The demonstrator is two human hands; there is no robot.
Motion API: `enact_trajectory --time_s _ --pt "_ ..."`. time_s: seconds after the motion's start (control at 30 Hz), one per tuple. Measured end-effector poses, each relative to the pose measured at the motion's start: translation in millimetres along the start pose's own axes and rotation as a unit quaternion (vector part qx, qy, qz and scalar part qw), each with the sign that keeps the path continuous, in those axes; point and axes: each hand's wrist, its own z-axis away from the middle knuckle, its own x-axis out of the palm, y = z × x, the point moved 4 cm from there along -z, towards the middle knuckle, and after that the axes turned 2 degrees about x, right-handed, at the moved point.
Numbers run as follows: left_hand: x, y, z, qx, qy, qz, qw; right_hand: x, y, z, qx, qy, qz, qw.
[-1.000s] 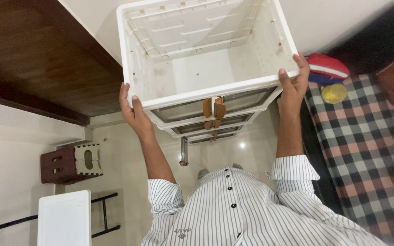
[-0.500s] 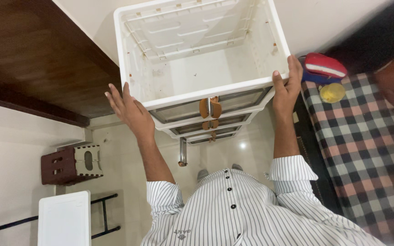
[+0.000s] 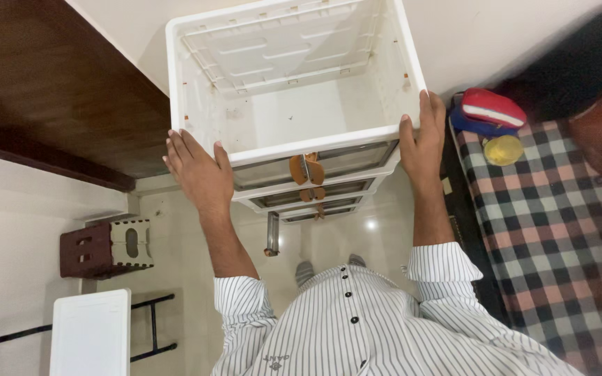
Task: The person repeatedly picks up white plastic crate lids and frames, then places them onto a stack of crates. The person opens and closes the top crate lid multiple times during the process.
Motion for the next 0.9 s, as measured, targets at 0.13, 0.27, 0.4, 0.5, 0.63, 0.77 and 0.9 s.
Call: enact_trajectory --time_s 0.13,0.27,0.4,0.5,0.63,0.77,0.9 --pt "2 6 -2 -0.004 -0.004 -0.022 1.000 -2 3 -6 -0.011 -0.021 -0.008 1.000" --pt "3 6 -2 -0.023 -0.023 -0.022 0.999 -3 11 -13 0.009 -0.050 -0.006 0.999" --pt "4 5 -3 -0.019 -0.035 -0.020 0.999 -3 21 -22 0.029 -0.082 -0.019 0.996" --pt "3 8 -7 -0.021 -0.045 -0.044 0.998 -3 24 -29 0.010 -0.093 -0.025 0.995" --pt "2 16 -8 -0.005 -0.065 -0.044 0.997 -4 27 -37 -0.013 -0.111 -0.046 0.993" --pt "12 53 -20 0.068 -0.137 -0.004 0.988 -1 32 -54 0.016 -0.153 -0.045 0.987" --pt "29 101 -34 0.185 -0.190 0.073 0.961 9 39 -71 0.013 -0.187 -0.014 0.982"
